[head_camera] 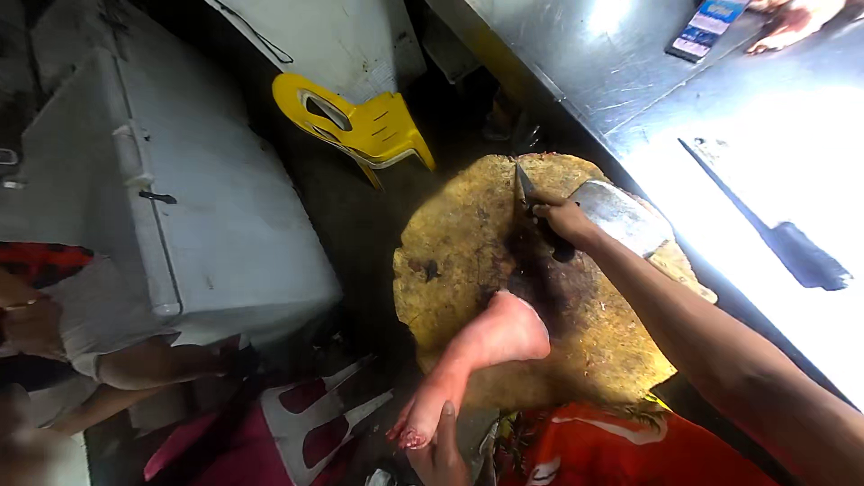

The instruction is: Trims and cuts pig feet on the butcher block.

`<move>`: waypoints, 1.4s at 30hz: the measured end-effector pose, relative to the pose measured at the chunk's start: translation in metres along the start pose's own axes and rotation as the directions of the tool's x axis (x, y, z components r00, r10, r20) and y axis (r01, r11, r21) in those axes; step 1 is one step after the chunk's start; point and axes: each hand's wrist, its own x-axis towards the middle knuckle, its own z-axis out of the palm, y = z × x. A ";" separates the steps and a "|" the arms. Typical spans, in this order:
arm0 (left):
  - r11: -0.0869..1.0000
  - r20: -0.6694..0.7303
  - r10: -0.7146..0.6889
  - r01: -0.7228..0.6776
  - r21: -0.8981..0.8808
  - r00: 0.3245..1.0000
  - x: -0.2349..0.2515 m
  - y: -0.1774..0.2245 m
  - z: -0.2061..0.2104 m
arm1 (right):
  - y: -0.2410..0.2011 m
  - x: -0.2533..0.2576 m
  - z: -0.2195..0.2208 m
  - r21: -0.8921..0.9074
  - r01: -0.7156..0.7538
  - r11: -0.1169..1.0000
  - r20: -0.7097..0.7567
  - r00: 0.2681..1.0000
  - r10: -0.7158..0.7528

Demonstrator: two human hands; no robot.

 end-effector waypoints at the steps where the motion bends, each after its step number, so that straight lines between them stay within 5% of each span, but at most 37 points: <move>1: 1.000 0.006 0.009 -0.009 -0.006 1.000 0.002 0.001 0.001 | 0.012 -0.027 0.000 -0.011 0.022 1.000 0.003 1.000 -0.022; 9: 0.986 0.179 0.115 -0.091 -0.137 0.977 0.002 -0.005 -0.006 | 0.092 -0.226 0.028 -0.110 0.211 0.971 0.175 0.966 -0.190; 15: 0.972 0.268 0.231 -0.209 -0.109 0.935 -0.007 -0.001 -0.001 | 0.094 -0.299 0.059 -0.220 0.563 0.797 0.306 0.815 -0.492; 18: 0.966 0.250 0.259 -0.246 -0.080 0.933 -0.013 0.001 -0.001 | 0.097 -0.309 0.065 -0.294 0.609 0.736 0.344 0.786 -0.513; 23: 0.964 0.228 0.266 -0.263 -0.044 0.937 -0.017 -0.001 -0.004 | 0.123 -0.289 0.057 -0.433 0.381 0.817 0.255 0.921 -0.294; 29: 0.960 0.217 0.280 -0.280 -0.032 0.935 -0.023 -0.004 -0.008 | 0.117 -0.304 0.061 -0.398 0.484 0.779 0.312 0.870 -0.380; 37: 0.964 0.182 0.266 -0.260 -0.058 0.947 -0.027 -0.007 -0.007 | 0.167 -0.233 0.034 -0.495 0.054 0.867 0.019 0.999 -0.051; 39: 0.965 0.171 0.263 -0.256 -0.062 0.950 -0.028 -0.008 -0.006 | 0.170 -0.236 0.031 -0.491 0.098 0.866 0.008 0.994 -0.108; 42: 0.970 0.142 0.242 -0.237 -0.049 0.960 -0.028 -0.005 -0.004 | 0.158 -0.268 0.041 -0.439 0.330 0.836 0.192 0.943 -0.272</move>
